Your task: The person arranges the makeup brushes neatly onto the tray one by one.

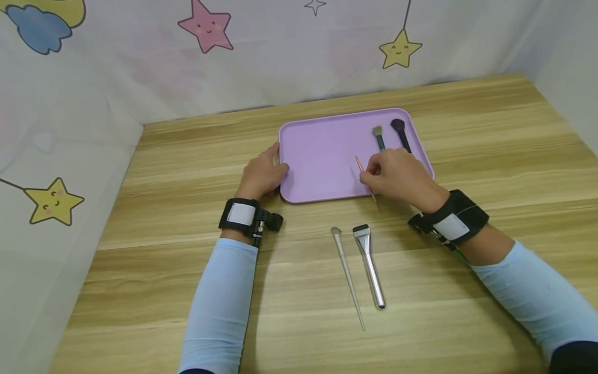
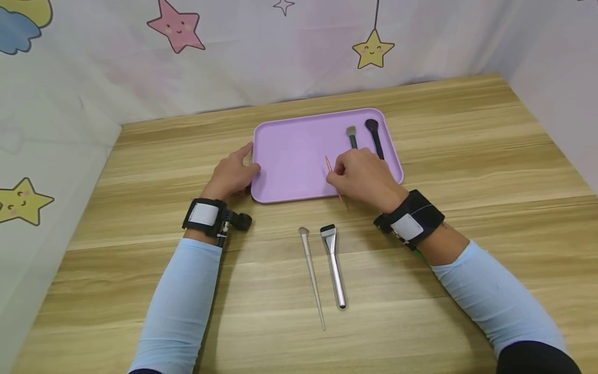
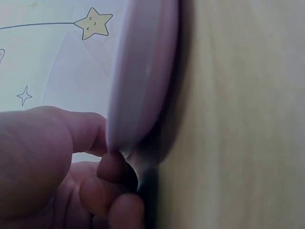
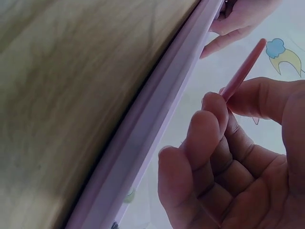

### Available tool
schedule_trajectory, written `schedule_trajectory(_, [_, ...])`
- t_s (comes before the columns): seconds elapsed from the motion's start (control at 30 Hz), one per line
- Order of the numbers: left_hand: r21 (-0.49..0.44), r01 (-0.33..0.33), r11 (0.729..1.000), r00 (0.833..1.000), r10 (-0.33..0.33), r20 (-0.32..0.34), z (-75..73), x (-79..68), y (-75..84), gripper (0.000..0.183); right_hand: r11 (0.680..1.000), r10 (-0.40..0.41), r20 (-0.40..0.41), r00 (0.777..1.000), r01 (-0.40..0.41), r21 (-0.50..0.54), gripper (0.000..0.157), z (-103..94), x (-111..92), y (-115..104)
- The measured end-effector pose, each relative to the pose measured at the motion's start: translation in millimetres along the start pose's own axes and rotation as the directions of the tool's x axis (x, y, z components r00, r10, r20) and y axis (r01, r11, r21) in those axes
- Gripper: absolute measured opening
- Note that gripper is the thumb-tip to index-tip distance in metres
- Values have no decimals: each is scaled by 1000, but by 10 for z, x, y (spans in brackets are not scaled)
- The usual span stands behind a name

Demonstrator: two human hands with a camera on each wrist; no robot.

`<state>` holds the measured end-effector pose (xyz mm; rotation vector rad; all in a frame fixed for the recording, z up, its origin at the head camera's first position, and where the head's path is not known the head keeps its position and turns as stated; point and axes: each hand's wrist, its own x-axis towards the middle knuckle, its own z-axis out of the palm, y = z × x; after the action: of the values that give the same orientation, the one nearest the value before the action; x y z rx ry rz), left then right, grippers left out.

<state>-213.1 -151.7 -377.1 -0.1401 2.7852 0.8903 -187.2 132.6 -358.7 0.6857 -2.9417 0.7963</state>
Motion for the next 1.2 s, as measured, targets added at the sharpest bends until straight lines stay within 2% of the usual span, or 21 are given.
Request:
schedule_trajectory(0.23, [25, -6, 1000, 1000, 7, -9, 5, 18, -1, 67, 1000, -21, -18, 1000, 21, 9, 16, 23, 30, 24])
schedule_trajectory(0.43, [7, 10, 1000, 1000, -10, -3, 11, 18, -14, 67, 999, -41, -34, 999, 42, 28, 17, 71, 99, 7])
schedule_trajectory(0.87, [5, 1, 1000, 1000, -1, -4, 2, 18, 9, 67, 1000, 13, -22, 1000, -12, 24, 21, 101, 156, 9])
schedule_trajectory(1.2, [4, 5, 1000, 1000, -5, -3, 8, 23, -2, 67, 1000, 14, -2, 1000, -14, 13, 24, 108, 140, 20])
